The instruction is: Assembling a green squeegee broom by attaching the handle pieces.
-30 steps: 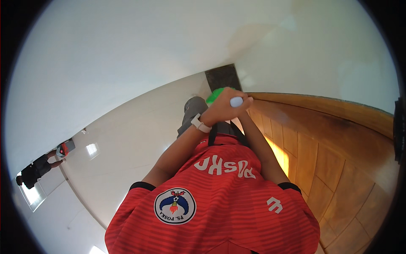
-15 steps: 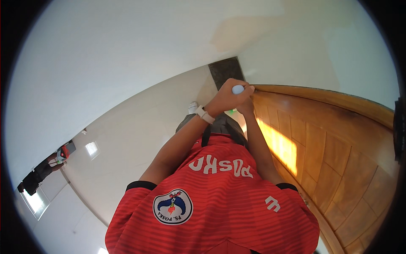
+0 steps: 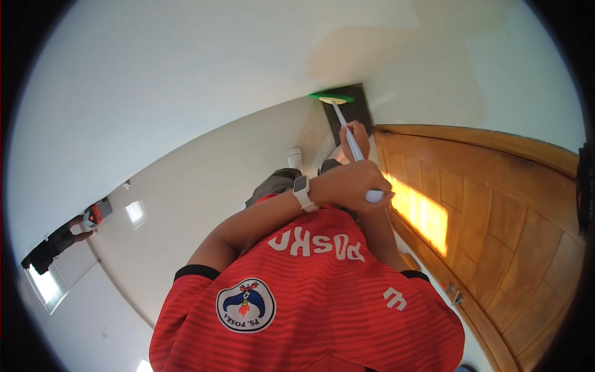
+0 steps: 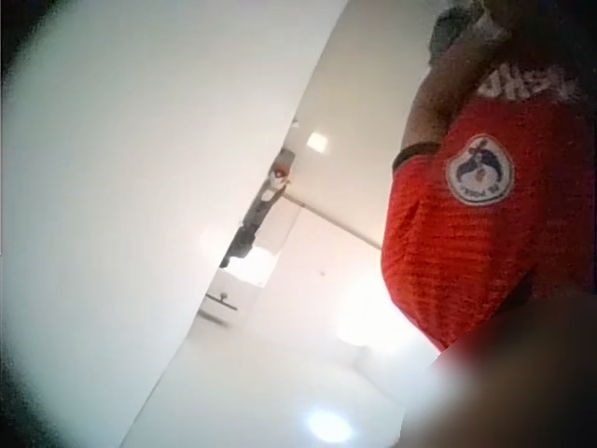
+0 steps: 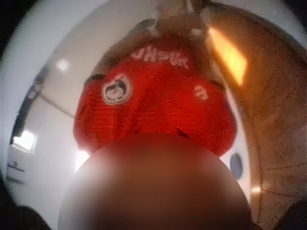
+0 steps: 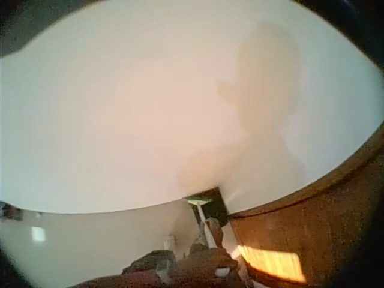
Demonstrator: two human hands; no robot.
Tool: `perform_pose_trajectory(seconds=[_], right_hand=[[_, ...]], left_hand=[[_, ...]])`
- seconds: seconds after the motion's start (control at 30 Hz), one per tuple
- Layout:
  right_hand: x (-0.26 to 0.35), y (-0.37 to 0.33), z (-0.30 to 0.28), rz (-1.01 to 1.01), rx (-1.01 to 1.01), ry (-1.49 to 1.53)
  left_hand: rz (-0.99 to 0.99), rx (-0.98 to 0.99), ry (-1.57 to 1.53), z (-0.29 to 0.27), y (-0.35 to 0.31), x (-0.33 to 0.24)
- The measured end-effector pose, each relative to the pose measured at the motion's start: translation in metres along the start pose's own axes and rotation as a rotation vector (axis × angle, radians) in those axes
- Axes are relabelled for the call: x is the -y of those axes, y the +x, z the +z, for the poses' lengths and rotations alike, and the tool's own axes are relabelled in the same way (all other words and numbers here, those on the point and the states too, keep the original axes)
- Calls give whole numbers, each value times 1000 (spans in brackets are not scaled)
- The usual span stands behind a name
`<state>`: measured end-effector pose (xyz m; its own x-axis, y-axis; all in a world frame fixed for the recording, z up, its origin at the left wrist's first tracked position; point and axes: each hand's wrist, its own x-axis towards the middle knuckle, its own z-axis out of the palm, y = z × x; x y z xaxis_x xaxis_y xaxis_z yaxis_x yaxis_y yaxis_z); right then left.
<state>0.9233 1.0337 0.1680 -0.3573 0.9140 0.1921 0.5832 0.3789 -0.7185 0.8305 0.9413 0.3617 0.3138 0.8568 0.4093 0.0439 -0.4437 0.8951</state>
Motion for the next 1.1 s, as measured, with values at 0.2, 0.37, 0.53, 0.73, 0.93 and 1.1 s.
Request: perform_pose_trajectory(seconds=[0.2,0.37,0.53,0.73,0.93,1.1], right_hand=[[-54,-27,70,34,259,221],[10,-57,93,-86,175,336],[27,-71,61,-179,82,420],[82,-52,-1,3,238,121],[21,-53,1,-73,55,136],[46,-51,17,-59,306,112]], left_hand=[[-229,-35,-7,-17,-23,58],[-372,-89,106,-27,-39,41],[-232,35,35,-33,-39,0],[-65,-6,-220,-45,-32,-60],[-69,-52,-239,-53,-30,-29],[-248,-7,-233,-25,-68,27]])
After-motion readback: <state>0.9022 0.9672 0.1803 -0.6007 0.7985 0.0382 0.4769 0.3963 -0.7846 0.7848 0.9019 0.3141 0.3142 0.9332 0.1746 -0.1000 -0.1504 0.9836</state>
